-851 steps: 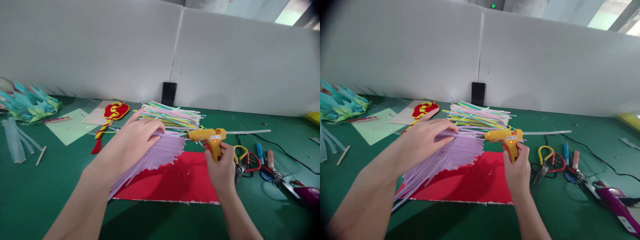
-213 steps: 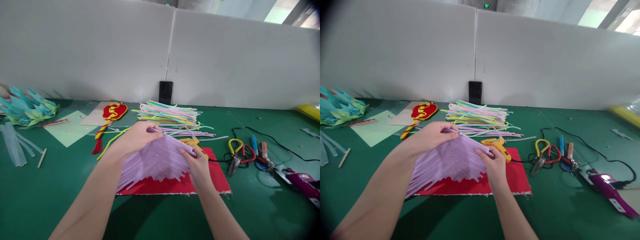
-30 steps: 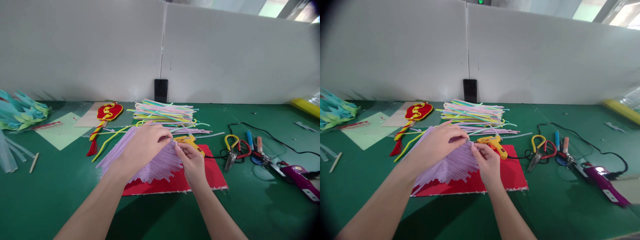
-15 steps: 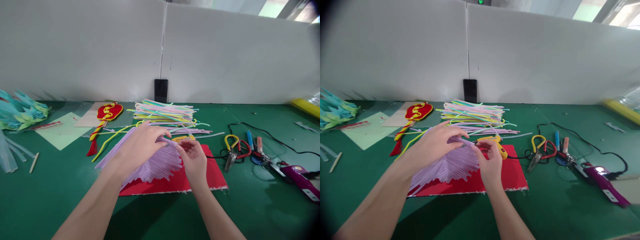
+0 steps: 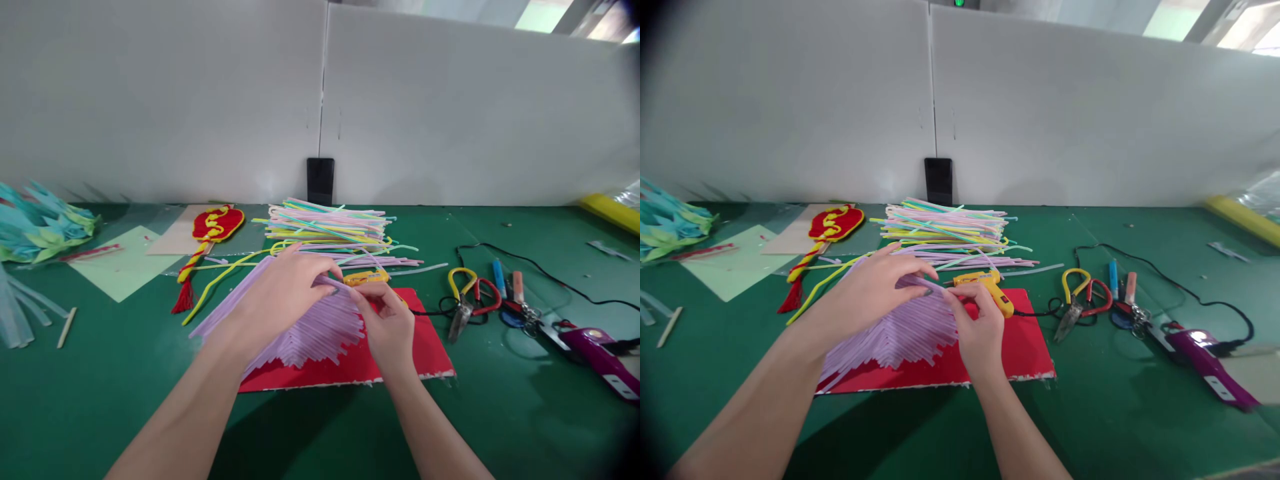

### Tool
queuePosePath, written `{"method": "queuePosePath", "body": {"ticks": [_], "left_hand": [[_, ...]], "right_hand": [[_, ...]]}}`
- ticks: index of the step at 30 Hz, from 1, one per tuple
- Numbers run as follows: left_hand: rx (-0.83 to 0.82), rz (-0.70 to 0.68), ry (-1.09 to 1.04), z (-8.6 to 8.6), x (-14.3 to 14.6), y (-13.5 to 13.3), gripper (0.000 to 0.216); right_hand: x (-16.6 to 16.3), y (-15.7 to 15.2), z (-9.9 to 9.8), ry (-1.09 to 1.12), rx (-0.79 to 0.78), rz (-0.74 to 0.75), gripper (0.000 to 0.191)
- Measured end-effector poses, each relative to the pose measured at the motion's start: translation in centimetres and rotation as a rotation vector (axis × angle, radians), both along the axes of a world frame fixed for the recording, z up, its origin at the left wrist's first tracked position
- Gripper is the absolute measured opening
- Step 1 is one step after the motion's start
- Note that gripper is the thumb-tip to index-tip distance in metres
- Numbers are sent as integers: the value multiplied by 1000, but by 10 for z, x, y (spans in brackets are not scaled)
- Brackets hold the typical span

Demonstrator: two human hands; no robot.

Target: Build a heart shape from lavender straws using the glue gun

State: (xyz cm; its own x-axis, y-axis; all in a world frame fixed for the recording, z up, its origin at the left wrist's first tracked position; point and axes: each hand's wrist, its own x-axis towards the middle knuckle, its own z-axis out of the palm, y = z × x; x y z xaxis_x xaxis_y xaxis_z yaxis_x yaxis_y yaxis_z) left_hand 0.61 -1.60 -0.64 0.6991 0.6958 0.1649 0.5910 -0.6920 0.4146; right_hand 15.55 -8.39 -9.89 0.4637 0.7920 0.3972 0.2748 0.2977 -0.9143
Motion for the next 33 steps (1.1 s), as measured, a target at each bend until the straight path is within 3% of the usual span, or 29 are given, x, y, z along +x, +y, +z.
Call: {"method": "queuePosePath", "body": {"ticks": [7,11,17,20,24,28,31,33], "left_hand": [[-8,15,5,1,1,0,11],[12,52,-11,3,1,-1,12],[-7,88,-60,6,4,-1,15],[50,100,-183,5,5,3,20],[136,237,-370,-3,0,14,38],[-115,347,-342,-8,-13,27,48],[-241,313,-180,0,-23,32,29],[-282,307,-139,5,-28,34,25]], "right_hand": [[-1,-2,0,-14,44,-4,3],[-1,1,-2,126,-100,42,21],[-3,4,-6,320,-331,329,32],[-2,4,-7,458,-294,298,30],[0,4,-5,638,-258,260,30],[-1,5,-5,722,-252,245,34],[0,6,-7,661,-269,209,36],[5,6,-5,501,-261,149,35]]}}
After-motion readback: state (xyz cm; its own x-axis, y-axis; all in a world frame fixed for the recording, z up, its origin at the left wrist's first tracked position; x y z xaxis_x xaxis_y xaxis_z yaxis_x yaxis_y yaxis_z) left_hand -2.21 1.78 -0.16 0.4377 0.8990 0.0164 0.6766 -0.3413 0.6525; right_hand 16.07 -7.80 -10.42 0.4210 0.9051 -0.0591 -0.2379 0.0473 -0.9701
